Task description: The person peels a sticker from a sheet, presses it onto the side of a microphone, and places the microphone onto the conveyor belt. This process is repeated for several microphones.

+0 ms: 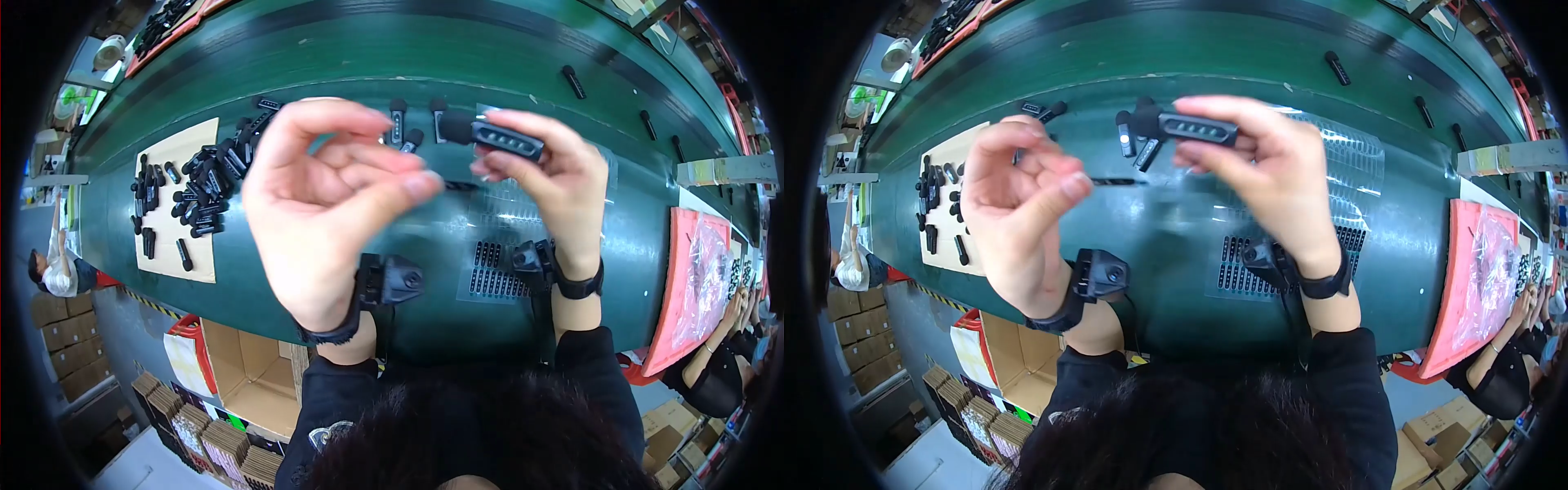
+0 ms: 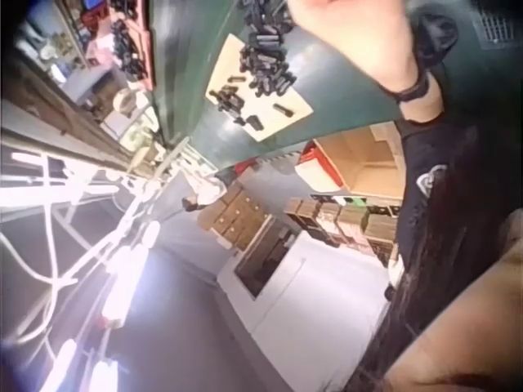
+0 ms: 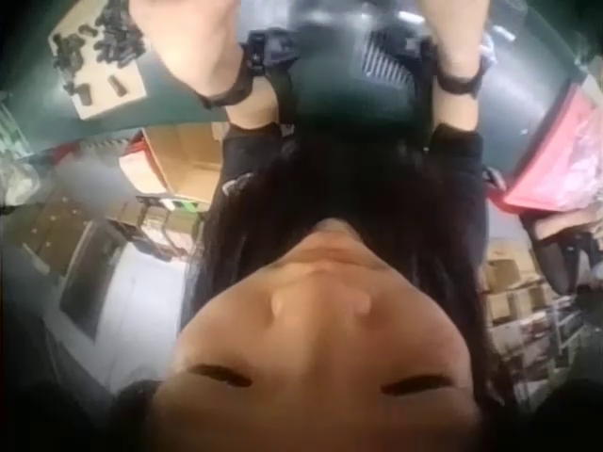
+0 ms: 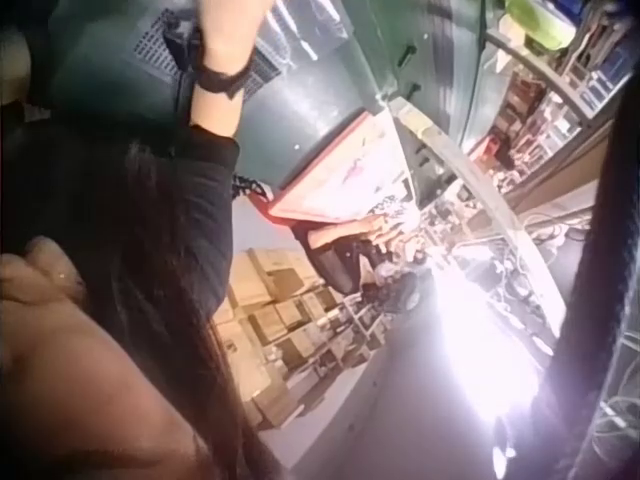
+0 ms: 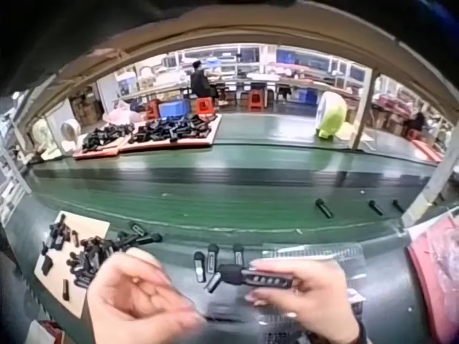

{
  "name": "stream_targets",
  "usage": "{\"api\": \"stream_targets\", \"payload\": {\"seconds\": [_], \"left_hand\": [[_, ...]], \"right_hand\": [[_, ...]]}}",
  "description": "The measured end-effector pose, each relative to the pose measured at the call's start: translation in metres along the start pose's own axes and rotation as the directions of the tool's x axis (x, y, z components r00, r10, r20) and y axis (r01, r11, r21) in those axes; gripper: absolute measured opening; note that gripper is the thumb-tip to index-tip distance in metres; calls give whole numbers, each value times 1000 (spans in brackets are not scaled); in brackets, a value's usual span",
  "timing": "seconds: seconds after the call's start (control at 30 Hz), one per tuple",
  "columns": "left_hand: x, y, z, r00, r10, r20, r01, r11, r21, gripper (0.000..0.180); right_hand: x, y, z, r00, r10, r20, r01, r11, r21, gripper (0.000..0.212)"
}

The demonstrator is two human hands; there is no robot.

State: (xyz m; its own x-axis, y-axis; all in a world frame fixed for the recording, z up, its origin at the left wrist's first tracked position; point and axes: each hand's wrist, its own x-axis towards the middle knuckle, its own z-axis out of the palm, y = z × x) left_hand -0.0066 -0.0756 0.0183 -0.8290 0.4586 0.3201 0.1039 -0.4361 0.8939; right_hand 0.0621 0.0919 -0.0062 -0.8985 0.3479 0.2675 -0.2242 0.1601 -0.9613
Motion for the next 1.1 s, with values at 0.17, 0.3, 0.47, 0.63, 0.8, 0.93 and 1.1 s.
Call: {"api": "stream_targets", "payload": {"seconds": [0.17, 0.3, 0.47, 0.63, 0.8, 0.93, 1.1], "left_hand": [[3, -13, 24, 984, -175, 34, 178, 981, -82, 37], [6, -17, 25, 971, -241, 8, 240, 966, -100, 37], [7, -21, 26, 969, -246, 7, 246, 965, -92, 37], [8, -21, 25, 968, -250, 5, 249, 966, -73, 37], [7, -19, 27, 970, -244, -8, 243, 968, -68, 37], [7, -22, 31, 971, -239, -1, 239, 971, -17, 37], [7, -32, 36, 998, -68, 19, 61, 970, 234, 31]], "right_hand": [[-11, -4, -10, 950, -275, 145, 310, 871, -382, 32], [-11, -7, -9, 945, -277, 174, 327, 835, -443, 37], [-12, -8, -6, 941, -309, 135, 337, 834, -438, 35], [-14, -9, -5, 948, -291, 128, 317, 835, -451, 35], [-11, -6, -6, 918, -367, 148, 392, 798, -457, 33], [-11, -4, -8, 909, -386, 156, 412, 778, -475, 32], [-12, -3, -9, 898, -421, 130, 424, 745, -515, 32]]}}
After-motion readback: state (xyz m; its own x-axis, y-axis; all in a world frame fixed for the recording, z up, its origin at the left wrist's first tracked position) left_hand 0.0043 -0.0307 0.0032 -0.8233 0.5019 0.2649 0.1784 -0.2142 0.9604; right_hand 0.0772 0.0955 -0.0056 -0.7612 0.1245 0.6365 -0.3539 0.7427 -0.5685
